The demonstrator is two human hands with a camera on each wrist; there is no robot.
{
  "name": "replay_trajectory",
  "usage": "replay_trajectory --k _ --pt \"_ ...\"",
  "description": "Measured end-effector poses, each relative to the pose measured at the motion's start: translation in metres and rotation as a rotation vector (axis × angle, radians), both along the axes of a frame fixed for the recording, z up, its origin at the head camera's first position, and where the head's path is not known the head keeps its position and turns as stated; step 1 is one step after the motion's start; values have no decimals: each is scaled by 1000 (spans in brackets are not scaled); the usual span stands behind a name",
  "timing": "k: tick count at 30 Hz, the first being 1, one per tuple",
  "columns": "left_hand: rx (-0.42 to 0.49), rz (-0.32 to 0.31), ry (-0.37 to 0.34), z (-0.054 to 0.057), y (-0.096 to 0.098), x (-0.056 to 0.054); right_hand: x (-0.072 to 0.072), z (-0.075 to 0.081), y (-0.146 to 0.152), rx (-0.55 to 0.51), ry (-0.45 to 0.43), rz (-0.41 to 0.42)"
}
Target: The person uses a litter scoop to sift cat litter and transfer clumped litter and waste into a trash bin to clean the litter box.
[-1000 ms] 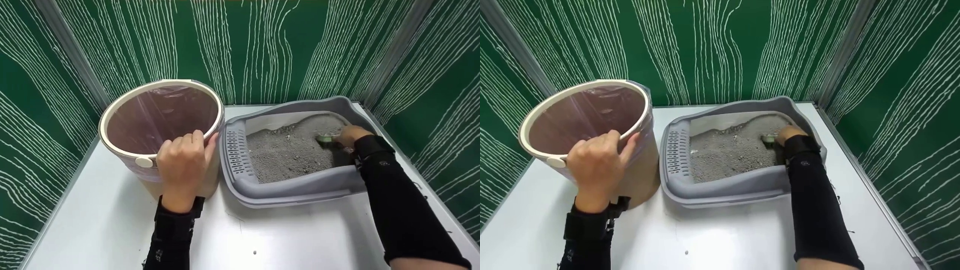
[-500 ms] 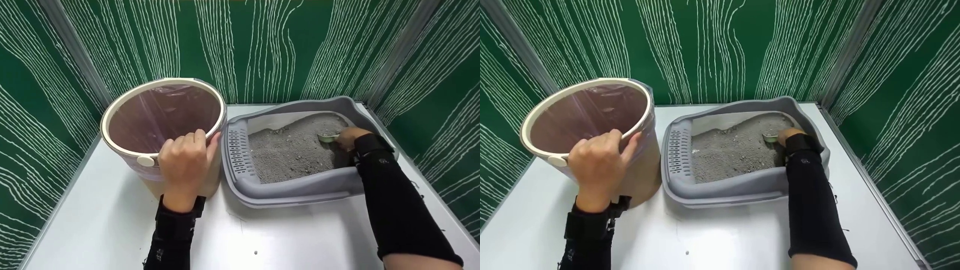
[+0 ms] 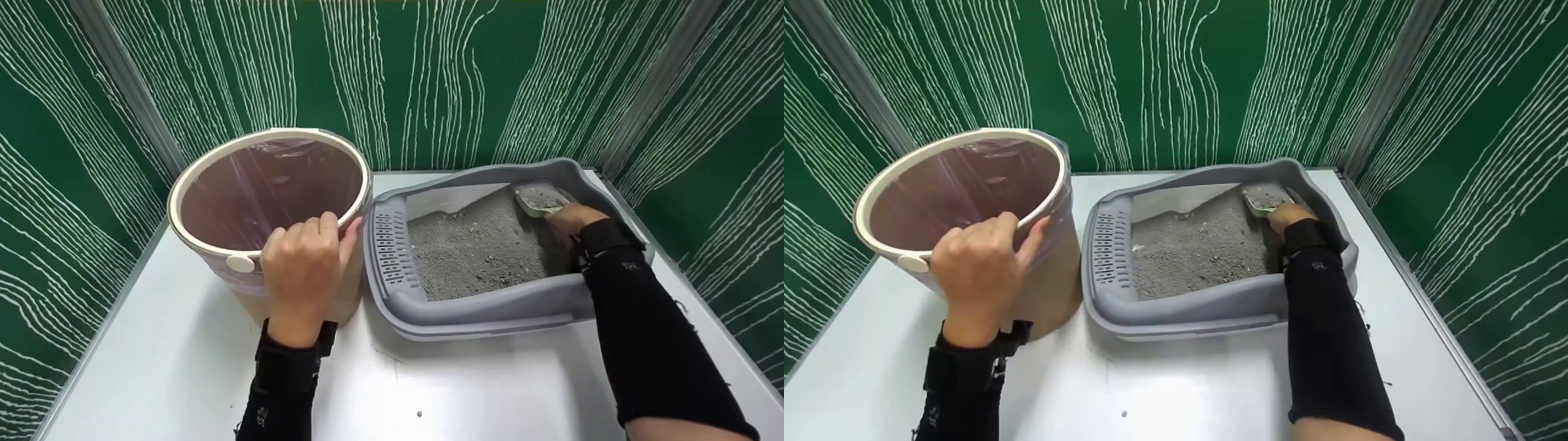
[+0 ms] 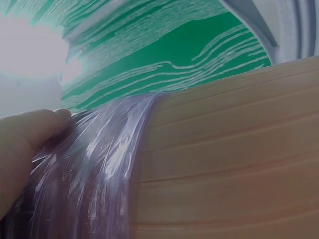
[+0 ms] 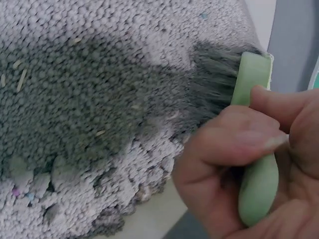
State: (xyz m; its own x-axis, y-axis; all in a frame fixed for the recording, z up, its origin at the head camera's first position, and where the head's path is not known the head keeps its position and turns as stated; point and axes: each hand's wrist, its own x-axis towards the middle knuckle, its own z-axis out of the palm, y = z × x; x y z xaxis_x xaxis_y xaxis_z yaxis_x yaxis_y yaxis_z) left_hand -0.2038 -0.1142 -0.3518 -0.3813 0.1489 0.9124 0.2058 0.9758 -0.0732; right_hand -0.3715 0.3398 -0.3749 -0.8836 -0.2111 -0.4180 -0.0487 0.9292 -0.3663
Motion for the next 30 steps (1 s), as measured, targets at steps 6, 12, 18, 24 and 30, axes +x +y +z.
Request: replay_trajectory --k 6,12,18,24,30 --pt "0 2 -8 -1 -1 -1 3 3 -2 -37 -72 -21" --pt "-9 9 -2 -1 -2 0 4 0 -5 -26 -56 8" --pt "-4 2 -19 -1 -2 2 5 -1 -4 44 16 40" --pt "1 -6 -19 0 -1 2 6 -1 -2 9 67 12" --pt "-9 2 -22 1 -1 1 3 0 -2 -67 -2 -91"
